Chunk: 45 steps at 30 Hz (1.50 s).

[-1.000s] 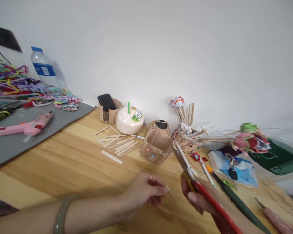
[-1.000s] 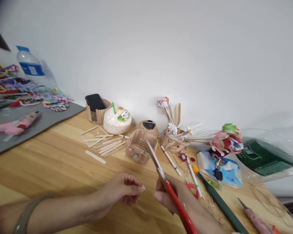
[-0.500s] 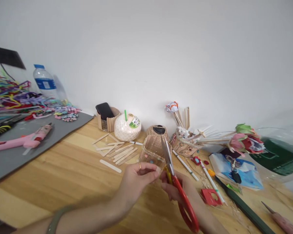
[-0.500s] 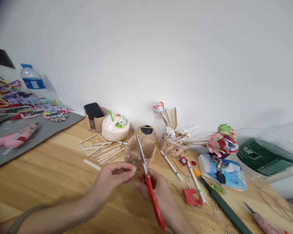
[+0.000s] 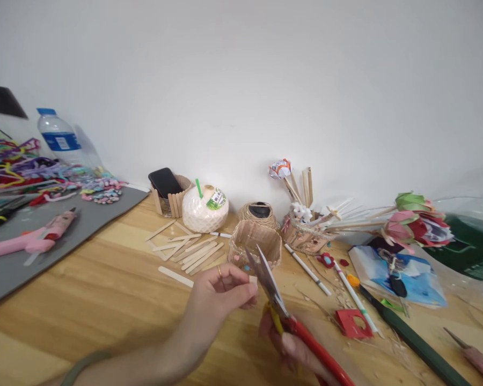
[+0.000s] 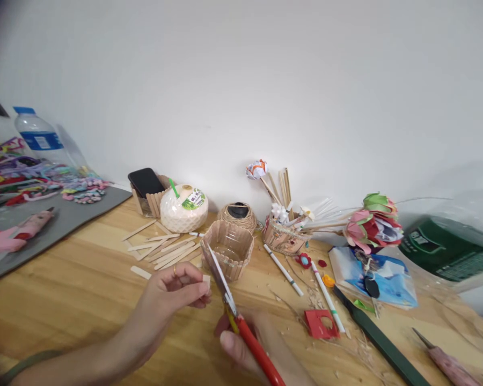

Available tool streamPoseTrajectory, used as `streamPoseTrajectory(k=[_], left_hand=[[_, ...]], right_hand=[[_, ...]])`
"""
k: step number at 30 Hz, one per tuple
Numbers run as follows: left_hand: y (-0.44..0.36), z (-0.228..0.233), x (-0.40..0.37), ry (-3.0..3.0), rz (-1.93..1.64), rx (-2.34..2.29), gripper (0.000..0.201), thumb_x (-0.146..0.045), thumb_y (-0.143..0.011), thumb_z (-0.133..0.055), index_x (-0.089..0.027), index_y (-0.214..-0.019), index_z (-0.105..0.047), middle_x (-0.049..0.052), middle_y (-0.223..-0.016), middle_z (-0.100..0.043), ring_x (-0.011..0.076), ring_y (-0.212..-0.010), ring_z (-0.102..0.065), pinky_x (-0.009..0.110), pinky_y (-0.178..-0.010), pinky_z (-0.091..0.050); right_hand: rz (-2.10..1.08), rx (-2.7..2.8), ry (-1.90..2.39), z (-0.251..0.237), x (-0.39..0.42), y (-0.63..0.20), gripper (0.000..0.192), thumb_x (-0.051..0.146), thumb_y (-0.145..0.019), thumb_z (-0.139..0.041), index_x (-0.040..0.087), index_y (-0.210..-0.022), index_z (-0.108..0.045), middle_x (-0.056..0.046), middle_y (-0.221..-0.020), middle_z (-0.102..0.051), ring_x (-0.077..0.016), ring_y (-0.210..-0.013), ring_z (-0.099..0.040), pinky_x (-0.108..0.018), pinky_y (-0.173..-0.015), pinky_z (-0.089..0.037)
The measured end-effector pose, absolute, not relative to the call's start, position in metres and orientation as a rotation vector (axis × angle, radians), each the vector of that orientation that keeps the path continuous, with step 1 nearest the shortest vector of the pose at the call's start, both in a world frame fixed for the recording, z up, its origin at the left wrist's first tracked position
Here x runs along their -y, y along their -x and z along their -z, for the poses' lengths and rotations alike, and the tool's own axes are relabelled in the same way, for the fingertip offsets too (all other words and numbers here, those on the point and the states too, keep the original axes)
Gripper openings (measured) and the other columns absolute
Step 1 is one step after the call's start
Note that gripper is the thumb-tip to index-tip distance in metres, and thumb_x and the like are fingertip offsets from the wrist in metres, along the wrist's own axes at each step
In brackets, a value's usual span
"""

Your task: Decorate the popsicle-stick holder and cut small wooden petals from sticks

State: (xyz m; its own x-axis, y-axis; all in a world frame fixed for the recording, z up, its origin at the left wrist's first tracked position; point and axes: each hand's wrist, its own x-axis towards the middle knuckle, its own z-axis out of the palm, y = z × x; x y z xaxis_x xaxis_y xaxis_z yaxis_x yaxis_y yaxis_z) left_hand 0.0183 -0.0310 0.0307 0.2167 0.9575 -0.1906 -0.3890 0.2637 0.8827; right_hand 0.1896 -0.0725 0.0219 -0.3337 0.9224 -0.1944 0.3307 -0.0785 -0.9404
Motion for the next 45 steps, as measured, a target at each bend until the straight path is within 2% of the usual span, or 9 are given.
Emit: streamPoseTrajectory(k=[3, 8, 12, 18, 31, 37, 45], left_hand=[[-0.017, -0.034, 0.032, -0.819, -1.112, -0.872, 0.020, -0.023, -0.051, -0.079, -0.016, -0.054, -0.061, -0.003, -0.050, -0.063, 0.0099, -0.051, -0.057, 0.021, -0.055, -0.047], [-0.018, -0.034, 0.033, -0.831, -1.109, -0.876, 0.019, -0.021, -0.052, -0.078, -0.016, -0.052, -0.060, -0.003, -0.050, -0.062, 0.0095, -0.051, -0.056, 0.021, -0.055, -0.048], [-0.018, -0.034, 0.033, -0.801, -1.103, -0.869, 0.021, -0.021, -0.052, -0.078, -0.016, -0.053, -0.058, -0.003, -0.051, -0.062, 0.0100, -0.051, -0.057, 0.021, -0.055, -0.048], [-0.018, -0.032, 0.033, -0.786, -1.084, -0.874, 0.022, -0.024, -0.052, -0.078, -0.016, -0.055, -0.058, -0.002, -0.054, -0.065, 0.0113, -0.054, -0.059, 0.023, -0.057, -0.049], [-0.019, -0.034, 0.033, -0.716, -1.099, -0.848, 0.022, -0.020, -0.050, -0.078, -0.016, -0.053, -0.057, -0.003, -0.051, -0.065, 0.0100, -0.052, -0.059, 0.021, -0.055, -0.048], [-0.019, -0.032, 0.033, -0.707, -1.085, -0.819, 0.021, -0.020, -0.052, -0.079, -0.016, -0.056, -0.059, -0.001, -0.055, -0.069, 0.0105, -0.054, -0.062, 0.021, -0.057, -0.049], [-0.018, -0.031, 0.031, -0.716, -1.086, -0.816, 0.018, -0.019, -0.052, -0.078, -0.015, -0.055, -0.060, -0.001, -0.054, -0.068, 0.0104, -0.054, -0.061, 0.021, -0.056, -0.049]], right_hand=[[-1.430, 1.683, 1.344, -0.027, 0.080, -0.189, 0.057, 0.072, -0.076, -0.045, 0.018, -0.083, -0.059, -0.002, -0.074, -0.050, -0.0156, -0.064, -0.048, -0.025, -0.057, -0.043], [-1.441, 1.730, 1.418, -0.036, 0.082, -0.193, 0.049, 0.065, -0.078, -0.052, 0.021, -0.098, -0.062, -0.006, -0.090, -0.062, -0.0227, -0.080, -0.057, -0.032, -0.072, -0.047], [-1.435, 1.790, 1.461, -0.044, 0.080, -0.191, 0.043, 0.057, -0.079, -0.056, 0.023, -0.105, -0.060, -0.006, -0.090, -0.064, -0.0246, -0.079, -0.059, -0.033, -0.072, -0.049], [-1.283, 1.722, 1.465, -0.033, 0.081, -0.182, 0.040, 0.058, -0.076, -0.057, 0.023, -0.094, -0.062, -0.004, -0.079, -0.062, -0.0257, -0.074, -0.058, -0.036, -0.069, -0.048], [-1.244, 1.694, 1.496, -0.011, 0.077, -0.178, 0.045, 0.060, -0.071, -0.059, 0.022, -0.095, -0.061, -0.005, -0.080, -0.060, -0.0253, -0.071, -0.057, -0.035, -0.066, -0.047], [-1.251, 1.670, 1.501, -0.010, 0.078, -0.178, 0.049, 0.064, -0.070, -0.057, 0.021, -0.094, -0.060, -0.006, -0.084, -0.060, -0.0270, -0.077, -0.057, -0.035, -0.070, -0.047], [-1.293, 1.698, 1.461, -0.015, 0.074, -0.176, 0.049, 0.068, -0.068, -0.058, 0.020, -0.080, -0.055, 0.000, -0.069, -0.049, -0.0200, -0.066, -0.048, -0.029, -0.060, -0.041]])
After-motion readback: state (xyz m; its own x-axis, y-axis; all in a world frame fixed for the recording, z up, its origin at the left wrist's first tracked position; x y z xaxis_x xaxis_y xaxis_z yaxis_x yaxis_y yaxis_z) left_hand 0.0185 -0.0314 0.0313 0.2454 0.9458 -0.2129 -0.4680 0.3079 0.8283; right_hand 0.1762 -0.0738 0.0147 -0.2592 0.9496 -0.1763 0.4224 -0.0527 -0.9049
